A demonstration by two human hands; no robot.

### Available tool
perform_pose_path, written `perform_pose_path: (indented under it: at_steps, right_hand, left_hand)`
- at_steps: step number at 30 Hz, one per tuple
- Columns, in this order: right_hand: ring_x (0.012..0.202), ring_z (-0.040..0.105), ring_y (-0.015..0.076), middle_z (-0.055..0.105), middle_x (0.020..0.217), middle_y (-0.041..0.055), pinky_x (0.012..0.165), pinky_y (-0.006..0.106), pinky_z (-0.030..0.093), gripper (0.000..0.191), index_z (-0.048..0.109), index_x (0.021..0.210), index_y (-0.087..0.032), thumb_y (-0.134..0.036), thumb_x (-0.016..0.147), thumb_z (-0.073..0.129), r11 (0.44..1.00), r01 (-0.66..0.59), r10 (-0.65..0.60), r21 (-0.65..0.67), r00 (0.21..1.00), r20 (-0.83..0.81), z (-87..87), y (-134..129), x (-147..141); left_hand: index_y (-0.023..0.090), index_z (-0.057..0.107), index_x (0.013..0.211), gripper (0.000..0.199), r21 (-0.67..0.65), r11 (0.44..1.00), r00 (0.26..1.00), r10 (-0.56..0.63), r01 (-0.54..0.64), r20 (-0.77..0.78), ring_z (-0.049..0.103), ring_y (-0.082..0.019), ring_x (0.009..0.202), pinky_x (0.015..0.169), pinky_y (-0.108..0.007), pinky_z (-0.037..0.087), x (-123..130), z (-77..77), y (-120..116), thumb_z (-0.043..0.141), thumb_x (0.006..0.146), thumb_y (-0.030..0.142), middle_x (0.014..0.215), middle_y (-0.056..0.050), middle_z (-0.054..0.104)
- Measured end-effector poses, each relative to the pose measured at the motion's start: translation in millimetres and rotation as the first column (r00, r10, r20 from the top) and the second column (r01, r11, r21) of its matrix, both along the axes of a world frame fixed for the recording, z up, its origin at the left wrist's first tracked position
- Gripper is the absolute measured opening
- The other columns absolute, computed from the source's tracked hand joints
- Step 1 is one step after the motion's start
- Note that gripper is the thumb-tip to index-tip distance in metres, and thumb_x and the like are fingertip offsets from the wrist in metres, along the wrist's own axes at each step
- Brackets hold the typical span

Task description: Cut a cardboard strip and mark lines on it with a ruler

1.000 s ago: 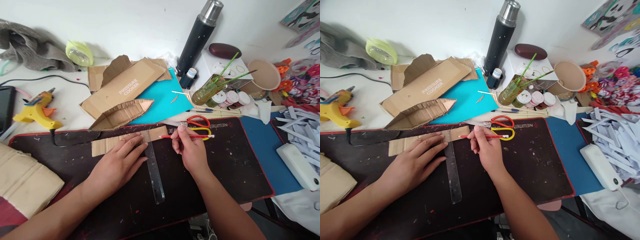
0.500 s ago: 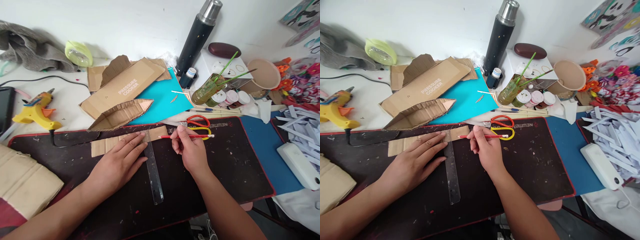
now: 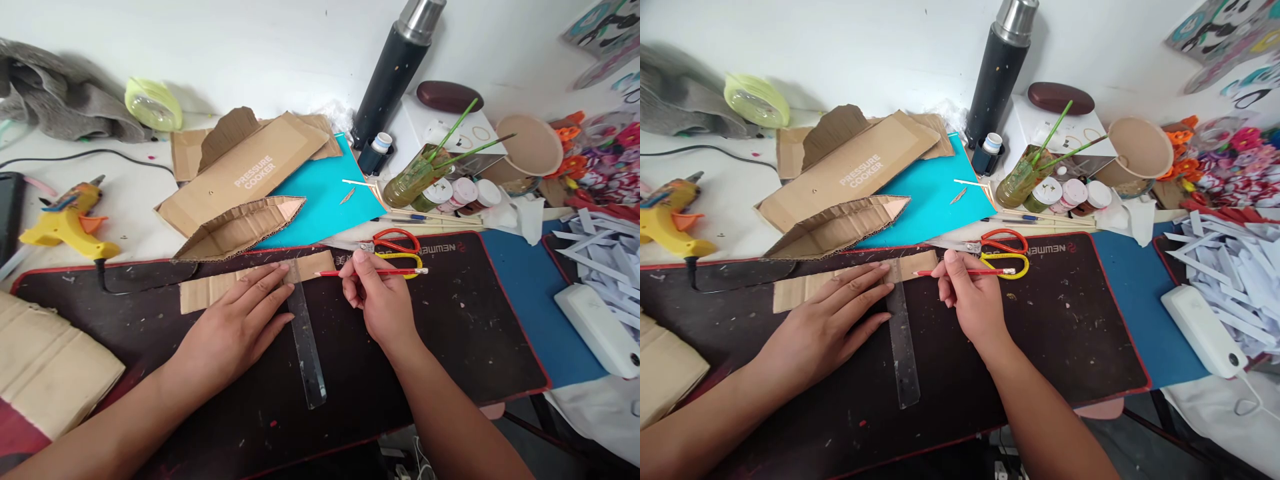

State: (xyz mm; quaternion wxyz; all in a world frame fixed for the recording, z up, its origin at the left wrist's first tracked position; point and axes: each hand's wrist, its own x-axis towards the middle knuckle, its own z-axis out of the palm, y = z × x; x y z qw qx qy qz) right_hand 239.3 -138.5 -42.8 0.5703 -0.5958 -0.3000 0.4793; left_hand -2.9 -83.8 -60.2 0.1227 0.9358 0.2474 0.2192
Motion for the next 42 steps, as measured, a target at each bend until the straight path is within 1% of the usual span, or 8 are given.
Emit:
perform_pose_path:
  at_steps: [6, 16, 20, 24, 33, 42]
  right_hand:
    - [0.047, 0.049, 0.0109, 0.057, 0.053, -0.0029, 0.043, 0.022, 0.037, 0.051, 0.073, 0.076, -0.021, -0.068, 0.097, 0.076, 1.000, -0.002, 0.003, 0.016, 1.000, -0.024, 1.8, 0.6, -0.6]
    - [0.048, 0.049, 0.0114, 0.056, 0.054, -0.0034, 0.044, 0.022, 0.038, 0.052, 0.073, 0.077, -0.022, -0.069, 0.098, 0.073, 1.000, -0.007, 0.007, 0.010, 1.000, 0.017, -0.5, -0.1, 0.2]
    - [0.047, 0.049, 0.0111, 0.056, 0.054, -0.0034, 0.043, 0.022, 0.037, 0.051, 0.073, 0.077, -0.022, -0.068, 0.099, 0.074, 1.000, -0.012, 0.012, 0.018, 1.000, 0.004, 0.1, 0.0, -0.2]
    - [0.048, 0.049, 0.0107, 0.057, 0.054, -0.0032, 0.044, 0.022, 0.037, 0.050, 0.074, 0.076, -0.021, -0.066, 0.099, 0.075, 1.000, -0.015, 0.016, 0.026, 1.000, -0.014, 1.4, -0.1, -0.8]
    - [0.048, 0.049, 0.0106, 0.056, 0.053, -0.0035, 0.044, 0.022, 0.037, 0.050, 0.075, 0.077, -0.021, -0.066, 0.099, 0.075, 0.999, -0.021, 0.022, 0.029, 1.000, -0.020, 1.4, -0.6, -0.7]
    - [0.047, 0.049, 0.0099, 0.057, 0.054, -0.0037, 0.044, 0.021, 0.036, 0.050, 0.075, 0.077, -0.021, -0.066, 0.099, 0.076, 0.998, -0.033, 0.034, 0.045, 0.999, -0.033, 1.1, -0.3, -0.5]
  left_hand:
    - [0.014, 0.068, 0.142, 0.036, 0.008, 1.000, 1.000, -0.003, 0.003, 0.001, 0.062, -0.032, 0.149, 0.125, -0.048, 0.054, 0.4, 0.3, 0.3, 0.064, 0.110, 0.030, 0.158, -0.016, 0.067]
    - [0.015, 0.066, 0.147, 0.041, 0.004, 1.000, 1.000, -0.005, 0.005, 0.012, 0.062, -0.033, 0.149, 0.125, -0.049, 0.055, 0.5, -0.5, 0.0, 0.064, 0.110, 0.031, 0.159, -0.016, 0.066]
    - [0.015, 0.067, 0.147, 0.040, 0.001, 1.000, 1.000, -0.003, 0.003, 0.016, 0.062, -0.033, 0.149, 0.125, -0.049, 0.054, 1.0, -0.1, 0.0, 0.064, 0.110, 0.030, 0.159, -0.016, 0.066]
    - [0.015, 0.067, 0.145, 0.038, 0.015, 1.000, 1.000, -0.008, 0.008, 0.001, 0.062, -0.032, 0.149, 0.125, -0.049, 0.054, 1.0, 0.2, 0.1, 0.064, 0.111, 0.031, 0.159, -0.015, 0.066]
    - [0.010, 0.065, 0.144, 0.038, 0.057, 0.998, 1.000, -0.022, 0.023, -0.018, 0.063, -0.033, 0.147, 0.123, -0.050, 0.056, 1.6, 1.7, 1.4, 0.063, 0.111, 0.030, 0.156, -0.017, 0.068]
    - [0.009, 0.066, 0.141, 0.037, 0.098, 0.995, 0.999, -0.024, 0.027, -0.034, 0.065, -0.033, 0.145, 0.120, -0.050, 0.059, 3.7, 3.3, 2.1, 0.058, 0.114, 0.032, 0.154, -0.018, 0.069]
